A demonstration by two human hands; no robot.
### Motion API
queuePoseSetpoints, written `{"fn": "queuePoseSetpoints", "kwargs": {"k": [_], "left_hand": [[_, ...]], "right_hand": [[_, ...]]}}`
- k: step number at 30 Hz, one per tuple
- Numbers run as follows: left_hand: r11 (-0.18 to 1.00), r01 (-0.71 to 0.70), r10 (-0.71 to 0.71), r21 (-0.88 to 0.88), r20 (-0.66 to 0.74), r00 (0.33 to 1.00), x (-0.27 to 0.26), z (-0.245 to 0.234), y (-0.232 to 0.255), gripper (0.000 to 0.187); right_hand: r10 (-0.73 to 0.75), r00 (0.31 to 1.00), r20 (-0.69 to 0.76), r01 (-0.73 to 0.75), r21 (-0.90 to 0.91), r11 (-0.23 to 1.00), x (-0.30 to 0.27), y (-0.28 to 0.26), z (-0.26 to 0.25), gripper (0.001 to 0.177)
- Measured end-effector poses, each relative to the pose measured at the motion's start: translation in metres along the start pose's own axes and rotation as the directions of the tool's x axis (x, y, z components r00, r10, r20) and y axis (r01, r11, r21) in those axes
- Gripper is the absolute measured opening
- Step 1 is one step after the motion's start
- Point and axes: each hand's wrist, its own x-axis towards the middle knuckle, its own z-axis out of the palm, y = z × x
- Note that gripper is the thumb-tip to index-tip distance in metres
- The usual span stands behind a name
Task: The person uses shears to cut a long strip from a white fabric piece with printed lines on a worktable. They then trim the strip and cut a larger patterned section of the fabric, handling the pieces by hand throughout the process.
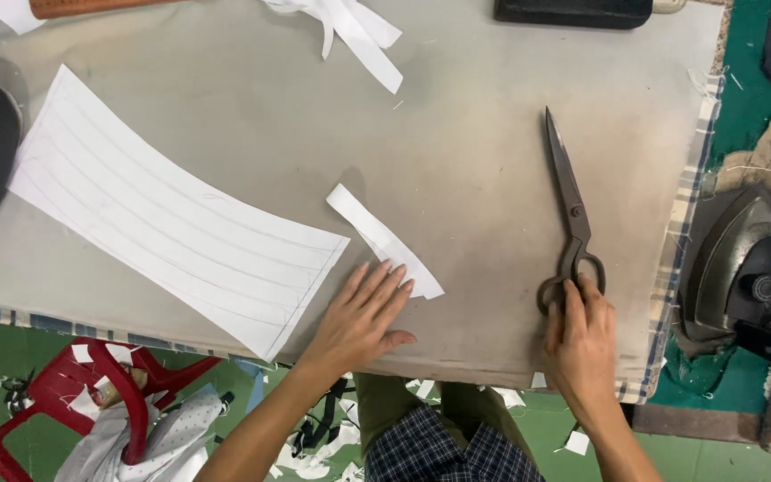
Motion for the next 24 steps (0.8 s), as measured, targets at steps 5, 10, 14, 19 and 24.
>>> {"fn": "queuePoseSetpoints", "kwargs": {"k": [5,10,14,19,24], "left_hand": [[0.997,0.016,-0.004,-0.069,0.181,0.983,0.007,0.0,-0.022,0.078],[0.987,-0.032,0.068,-0.154,0.229,0.971,0.001,-0.006,-0.043,0.079],[0.992,-0.078,0.099,-0.098,0.231,0.968,-0.002,-0.009,-0.033,0.082],[0.994,-0.05,0.078,-0.098,0.306,0.949,-0.006,-0.004,-0.03,0.087],[0.992,-0.029,0.064,-0.121,0.302,0.951,-0.007,-0.002,-0.037,0.086]], "right_hand": [[-0.01,0.999,0.046,0.011,-0.017,1.0,0.004,0.009,-0.001,0.047],[0.245,0.944,0.221,-0.27,0.092,0.958,0.015,0.013,-0.014,0.076],[0.475,0.759,0.445,-0.592,0.169,0.788,0.029,-0.011,-0.045,0.073],[0.654,0.439,0.616,-0.888,0.187,0.42,0.018,-0.028,-0.04,0.082],[0.009,0.831,0.556,-0.554,0.831,-0.05,-0.025,-0.03,-0.001,0.068]]}}
